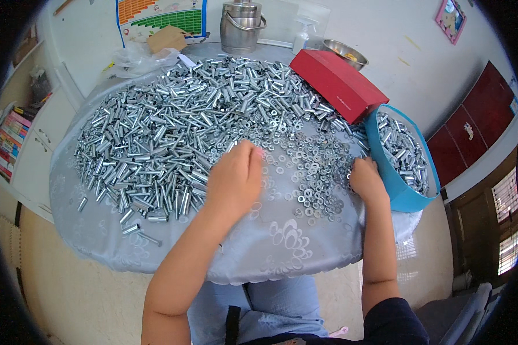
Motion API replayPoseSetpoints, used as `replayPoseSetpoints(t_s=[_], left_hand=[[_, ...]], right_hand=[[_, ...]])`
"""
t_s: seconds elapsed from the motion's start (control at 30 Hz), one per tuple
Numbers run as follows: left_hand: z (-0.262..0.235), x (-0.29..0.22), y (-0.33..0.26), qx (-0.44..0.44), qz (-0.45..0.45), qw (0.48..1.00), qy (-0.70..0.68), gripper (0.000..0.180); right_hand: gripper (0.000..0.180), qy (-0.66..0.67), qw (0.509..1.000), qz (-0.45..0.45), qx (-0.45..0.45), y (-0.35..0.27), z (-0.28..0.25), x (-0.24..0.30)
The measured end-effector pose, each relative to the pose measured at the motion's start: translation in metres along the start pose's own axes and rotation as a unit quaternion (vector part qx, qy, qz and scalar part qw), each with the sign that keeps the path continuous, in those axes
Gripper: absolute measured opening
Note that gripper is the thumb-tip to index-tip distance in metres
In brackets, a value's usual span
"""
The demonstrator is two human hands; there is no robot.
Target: The person sits at a table covered with a large pile of metal bolts and washers. They repeatedly pick up a bolt and a washer, thread the washer onto the bolt, and place the assembled unit into a blue container. The process is continuous and repetitive throughout the clip.
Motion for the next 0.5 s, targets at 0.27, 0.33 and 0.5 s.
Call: replayPoseSetpoints(t_s=[0.27,0.33,0.5], left_hand=[[-0.04,0.052,-0.001,0.048,0.017,0.951,0.304,0.031],[-0.038,0.059,-0.001,0.081,-0.015,0.957,0.279,0.031],[-0.043,0.065,-0.002,0.085,0.001,0.961,0.262,0.024]], right_hand=[[0.02,0.045,0.998,0.022,-0.025,-0.002,-0.01,-0.003],[0.018,0.057,0.997,0.005,-0.043,0.001,-0.008,-0.005],[0.02,0.161,0.978,-0.087,-0.105,-0.007,-0.032,0.014]])
Point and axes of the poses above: each hand's wrist, its own y-axis towards the middle knuckle, its own z-axis out of the palm, x = y × z, the point moved 10 cm from there along y, towards the middle knuckle, and after that the axes turned 10 degrees about z, right-handed, at the moved point
